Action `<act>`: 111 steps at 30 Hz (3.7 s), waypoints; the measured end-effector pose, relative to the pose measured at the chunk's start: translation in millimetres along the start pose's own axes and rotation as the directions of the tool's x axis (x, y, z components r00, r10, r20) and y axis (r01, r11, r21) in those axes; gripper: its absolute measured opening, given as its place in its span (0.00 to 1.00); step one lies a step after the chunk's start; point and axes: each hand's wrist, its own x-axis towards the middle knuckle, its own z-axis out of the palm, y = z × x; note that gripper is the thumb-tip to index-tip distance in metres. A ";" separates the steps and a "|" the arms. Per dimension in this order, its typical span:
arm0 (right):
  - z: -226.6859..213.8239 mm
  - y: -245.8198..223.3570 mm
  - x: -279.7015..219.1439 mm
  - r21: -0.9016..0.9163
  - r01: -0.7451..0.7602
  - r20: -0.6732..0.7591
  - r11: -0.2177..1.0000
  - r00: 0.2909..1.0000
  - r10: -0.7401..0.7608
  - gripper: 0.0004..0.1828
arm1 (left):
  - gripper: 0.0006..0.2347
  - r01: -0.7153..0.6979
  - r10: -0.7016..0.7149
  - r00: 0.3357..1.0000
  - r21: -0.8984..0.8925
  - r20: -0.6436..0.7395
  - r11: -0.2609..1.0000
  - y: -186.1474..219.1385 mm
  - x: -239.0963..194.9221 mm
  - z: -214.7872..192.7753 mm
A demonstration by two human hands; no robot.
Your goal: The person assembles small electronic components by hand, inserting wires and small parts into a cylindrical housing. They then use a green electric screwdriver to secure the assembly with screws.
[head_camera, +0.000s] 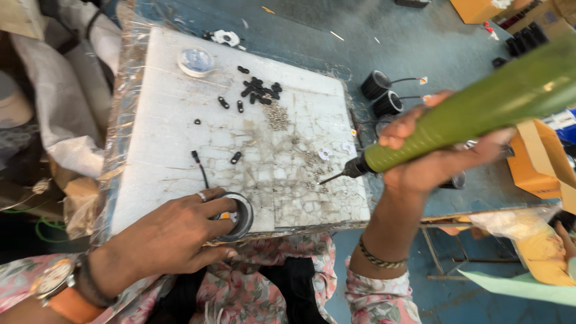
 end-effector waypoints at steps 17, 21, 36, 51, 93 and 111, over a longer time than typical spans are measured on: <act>35.5 -11.7 -56.6 0.427 -0.304 0.337 0.852 0.927 0.163 0.24 | 0.18 -0.015 0.015 0.994 0.003 -0.109 1.000 3.8 -9.0 2.9; 47.7 -14.3 -49.4 0.432 -0.301 0.322 0.850 0.932 0.166 0.22 | 0.17 -0.088 0.092 0.980 0.033 -0.178 0.996 1.3 -9.1 5.0; 45.4 -12.5 -42.2 0.421 -0.305 0.377 0.854 0.915 0.141 0.37 | 0.17 -0.058 0.067 0.986 0.060 -0.151 0.996 4.0 -5.7 6.6; 54.2 -7.6 -33.9 0.431 -0.276 0.456 0.859 0.888 0.057 0.41 | 0.14 -0.013 0.017 0.994 0.037 -0.109 0.999 9.2 -6.0 -0.9; 60.9 14.5 -77.1 0.372 -0.318 0.465 0.872 0.877 0.122 0.52 | 0.11 -0.024 0.023 0.998 -0.012 -0.066 1.000 -3.5 2.3 2.6; 79.4 3.6 -28.3 0.455 -0.127 0.296 0.882 0.955 -0.016 0.53 | 0.27 0.177 -0.256 0.900 -0.240 -0.354 0.954 23.5 -18.0 24.9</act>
